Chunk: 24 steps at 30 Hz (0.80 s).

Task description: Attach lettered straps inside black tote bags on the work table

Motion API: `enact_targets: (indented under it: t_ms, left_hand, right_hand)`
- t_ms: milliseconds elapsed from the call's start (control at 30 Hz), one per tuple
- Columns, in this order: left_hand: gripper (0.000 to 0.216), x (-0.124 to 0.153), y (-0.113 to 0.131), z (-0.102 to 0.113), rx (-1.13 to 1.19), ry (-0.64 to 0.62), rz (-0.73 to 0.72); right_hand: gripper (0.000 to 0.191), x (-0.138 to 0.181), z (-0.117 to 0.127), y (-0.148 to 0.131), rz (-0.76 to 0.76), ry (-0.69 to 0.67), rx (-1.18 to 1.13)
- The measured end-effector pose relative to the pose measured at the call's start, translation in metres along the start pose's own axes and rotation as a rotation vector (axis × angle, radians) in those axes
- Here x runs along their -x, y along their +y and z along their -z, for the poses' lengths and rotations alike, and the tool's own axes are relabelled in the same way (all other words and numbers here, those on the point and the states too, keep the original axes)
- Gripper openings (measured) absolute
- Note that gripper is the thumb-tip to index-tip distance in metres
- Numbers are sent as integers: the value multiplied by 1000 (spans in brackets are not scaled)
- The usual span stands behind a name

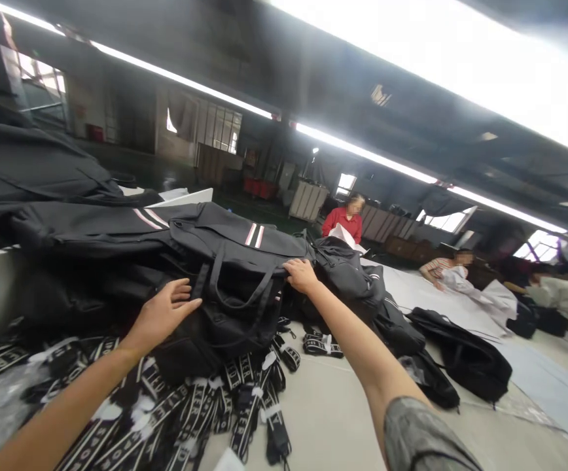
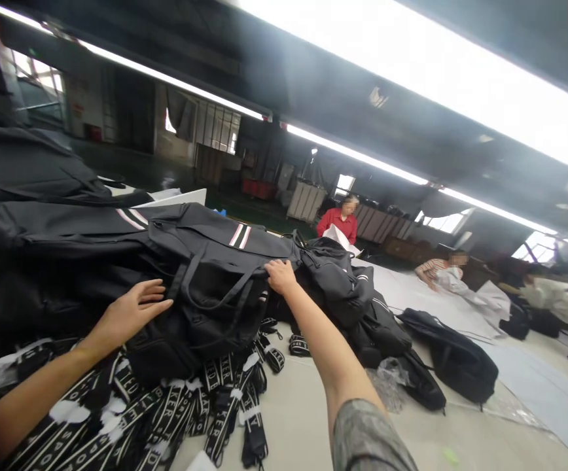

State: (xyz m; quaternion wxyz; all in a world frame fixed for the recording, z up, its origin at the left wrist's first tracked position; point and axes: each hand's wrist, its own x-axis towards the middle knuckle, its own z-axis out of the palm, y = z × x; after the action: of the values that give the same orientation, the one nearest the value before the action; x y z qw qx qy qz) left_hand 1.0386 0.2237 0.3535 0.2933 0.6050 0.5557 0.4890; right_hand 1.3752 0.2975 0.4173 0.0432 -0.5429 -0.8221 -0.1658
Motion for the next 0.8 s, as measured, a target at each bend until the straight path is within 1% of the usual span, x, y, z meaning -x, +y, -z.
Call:
enact_targets:
  t_ms: [67, 133, 167, 233, 300, 333, 367, 400, 467, 533, 567, 633, 700, 733, 767, 800]
  left_hand:
    - [73, -16, 0, -9, 115, -96, 58]
    - [75, -25, 7, -21, 260, -173, 109]
    - [78, -27, 14, -28, 331, -203, 130]
    - [86, -30, 34, -40, 440, -236, 131]
    - [91, -29, 60, -49, 497, -224, 57]
    - [92, -27, 75, -53, 509, -203, -4]
    - [93, -23, 90, -56, 511, -170, -71]
    - [92, -16, 106, -59, 498, -135, -137]
    - [84, 7, 136, -64, 442, -91, -235]
    - [71, 41, 162, -69, 381, -113, -263]
    - [64, 62, 171, -72, 354, -163, -260]
    - [50, 107, 184, -82, 315, -291, -259]
    - [36, 153, 188, -98, 255, -407, -306]
    - [32, 174, 187, -109, 216, -418, -348]
    - [31, 194, 185, -123, 172, -383, -394]
    - [30, 212, 182, -139, 120, -323, -444]
  right_hand:
    - [16, -15, 6, 4, 41, -25, 0]
    - [14, -20, 25, 8, 45, -5, 3]
    - [15, -20, 39, 11, 28, 50, 1]
    - [17, -11, 76, 18, -28, 253, -31]
    - [16, 13, 120, 28, -82, 501, -121]
    - [16, 30, 142, 33, -97, 586, -190]
    - [16, 52, 162, 40, -106, 624, -263]
    - [17, 78, 180, 47, -117, 635, -334]
    - [22, 140, 205, 62, -170, 607, -438]
    - [28, 211, 215, 77, -267, 583, -495]
    - [30, 249, 214, 85, -329, 576, -517]
    - [32, 324, 204, 98, -461, 542, -577]
    - [30, 396, 183, 108, -580, 478, -661]
    - [28, 429, 169, 110, -630, 444, -711]
    - [25, 460, 152, 110, -676, 413, -770]
    - [23, 489, 133, 107, -720, 378, -836]
